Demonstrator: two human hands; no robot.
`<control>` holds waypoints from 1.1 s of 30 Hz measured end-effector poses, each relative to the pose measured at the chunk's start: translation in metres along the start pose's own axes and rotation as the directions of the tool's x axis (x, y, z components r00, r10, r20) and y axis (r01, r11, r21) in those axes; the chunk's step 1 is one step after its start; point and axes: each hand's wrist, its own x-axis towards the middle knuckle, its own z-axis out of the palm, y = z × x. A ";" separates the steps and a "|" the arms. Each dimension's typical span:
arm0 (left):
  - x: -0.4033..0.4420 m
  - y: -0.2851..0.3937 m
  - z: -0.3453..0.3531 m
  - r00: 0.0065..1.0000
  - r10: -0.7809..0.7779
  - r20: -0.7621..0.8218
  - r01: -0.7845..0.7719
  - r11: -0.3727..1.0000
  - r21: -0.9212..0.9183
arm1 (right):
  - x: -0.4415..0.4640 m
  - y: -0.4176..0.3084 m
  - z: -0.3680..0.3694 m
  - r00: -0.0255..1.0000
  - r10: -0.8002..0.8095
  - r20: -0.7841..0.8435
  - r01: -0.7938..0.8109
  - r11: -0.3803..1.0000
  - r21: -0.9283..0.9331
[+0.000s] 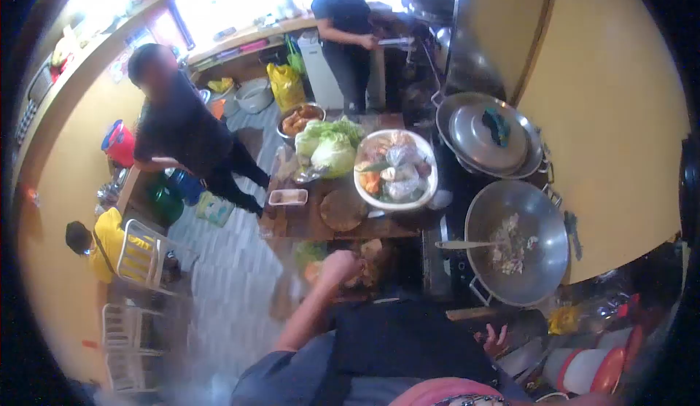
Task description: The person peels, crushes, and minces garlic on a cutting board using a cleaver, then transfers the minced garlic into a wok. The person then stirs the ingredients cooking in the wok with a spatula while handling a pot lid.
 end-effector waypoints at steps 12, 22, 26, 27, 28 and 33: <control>-0.019 0.011 -0.047 0.952 0.128 -0.280 -0.163 0.981 -0.103 | 0.038 -0.013 0.003 0.966 -0.206 -0.159 0.183 0.972 -0.148; -0.033 0.013 -0.017 0.985 0.150 -0.091 -0.167 0.959 -0.230 | 0.051 -0.010 0.014 0.971 -0.230 -0.071 0.217 0.964 -0.156; -0.026 0.003 0.015 0.978 0.092 -0.187 -0.129 0.972 -0.195 | 0.051 -0.002 0.011 0.968 -0.243 -0.066 0.231 0.961 -0.151; -0.027 0.002 0.015 0.987 0.062 -0.149 -0.089 0.979 -0.183 | 0.052 0.000 0.011 0.965 -0.251 -0.070 0.238 0.960 -0.150; -0.027 0.001 0.015 0.993 0.037 -0.115 -0.056 0.985 -0.165 | 0.049 0.003 0.011 0.964 -0.255 -0.081 0.241 0.959 -0.151; -0.026 0.008 0.000 0.999 0.011 -0.041 -0.015 0.995 -0.099 | 0.027 0.022 0.010 0.935 -0.310 -0.170 0.273 0.938 -0.212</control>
